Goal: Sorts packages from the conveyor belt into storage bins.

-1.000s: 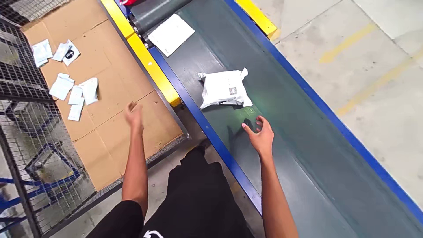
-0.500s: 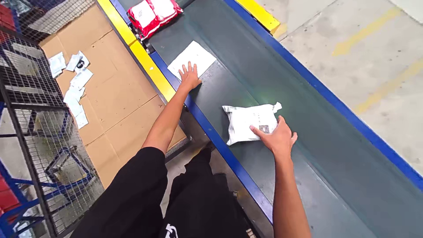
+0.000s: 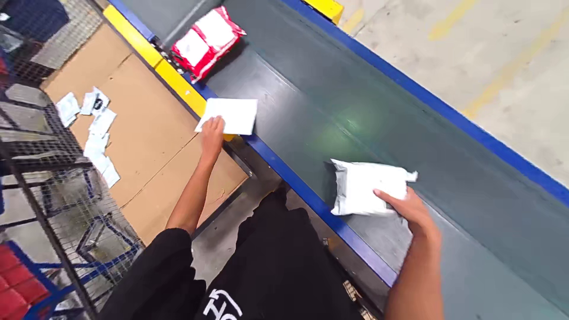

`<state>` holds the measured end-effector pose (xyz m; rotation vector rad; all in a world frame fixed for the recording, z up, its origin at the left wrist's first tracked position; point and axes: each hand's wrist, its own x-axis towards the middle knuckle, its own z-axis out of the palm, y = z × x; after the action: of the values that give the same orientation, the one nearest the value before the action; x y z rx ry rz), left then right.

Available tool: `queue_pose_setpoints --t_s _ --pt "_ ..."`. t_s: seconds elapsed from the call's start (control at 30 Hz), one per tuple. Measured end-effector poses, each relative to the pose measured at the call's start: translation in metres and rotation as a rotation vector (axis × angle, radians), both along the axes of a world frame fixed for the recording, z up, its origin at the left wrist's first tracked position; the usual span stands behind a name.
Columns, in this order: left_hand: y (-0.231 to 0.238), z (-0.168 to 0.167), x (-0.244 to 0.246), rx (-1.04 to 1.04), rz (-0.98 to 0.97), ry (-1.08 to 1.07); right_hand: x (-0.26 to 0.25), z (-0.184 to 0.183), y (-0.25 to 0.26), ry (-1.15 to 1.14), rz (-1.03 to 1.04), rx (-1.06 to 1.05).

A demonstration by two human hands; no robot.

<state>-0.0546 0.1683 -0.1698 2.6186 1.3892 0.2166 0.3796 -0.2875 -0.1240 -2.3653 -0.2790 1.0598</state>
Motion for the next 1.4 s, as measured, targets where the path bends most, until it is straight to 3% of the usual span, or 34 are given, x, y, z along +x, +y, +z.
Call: queue_pose_setpoints --t_s 0.07,0.13,0.23,0.33,0.53,0.67,0.77,0.87,0.93,1.0,1.13,1.23,1.3,1.4 --pt "-0.013 0.014 -0.078 -0.030 0.304 0.024 -0.004 -0.007 -0.024 0.075 -0.103 0.070" --pt "-0.022 0.020 -0.148 -0.195 0.638 0.109 -0.017 -0.008 -0.044 0.111 -0.191 0.158" --pt "-0.017 0.019 -0.194 -0.345 0.845 0.140 -0.034 -0.002 -0.059 0.099 -0.228 0.259" --pt "0.002 0.030 -0.151 -0.299 0.676 -0.023 -0.048 -0.002 -0.059 0.142 -0.194 0.315" --pt "0.093 0.036 0.033 -0.081 0.294 -0.337 -0.084 -0.006 -0.010 0.260 0.008 0.359" --pt "0.139 0.027 0.105 -0.374 0.242 -0.226 -0.133 -0.008 0.027 0.295 0.175 0.423" --pt "0.147 0.021 0.128 -0.694 0.119 -0.197 -0.141 -0.012 0.027 0.292 0.039 0.581" --pt "0.119 0.022 0.137 -0.961 -0.087 -0.234 -0.137 0.005 0.021 0.369 -0.342 0.844" --pt "0.083 0.020 0.142 -1.158 -0.150 -0.356 -0.129 0.024 0.038 0.352 -0.484 0.965" --pt "0.046 0.023 0.148 -1.229 -0.138 -0.460 -0.112 0.034 0.072 0.324 -0.469 1.018" --pt "-0.025 0.019 0.161 -1.258 -0.094 -0.610 -0.078 -0.002 0.121 0.366 -0.412 0.951" --pt "-0.063 0.021 0.167 -1.344 -0.144 -0.689 -0.075 -0.008 0.116 0.440 -0.455 0.911" --pt "-0.082 0.027 0.176 -1.417 -0.277 -0.631 -0.081 -0.002 0.094 0.514 -0.486 0.907" --pt "-0.106 0.036 0.206 -1.408 -0.647 -0.491 -0.097 0.000 0.058 0.594 -0.410 0.822"
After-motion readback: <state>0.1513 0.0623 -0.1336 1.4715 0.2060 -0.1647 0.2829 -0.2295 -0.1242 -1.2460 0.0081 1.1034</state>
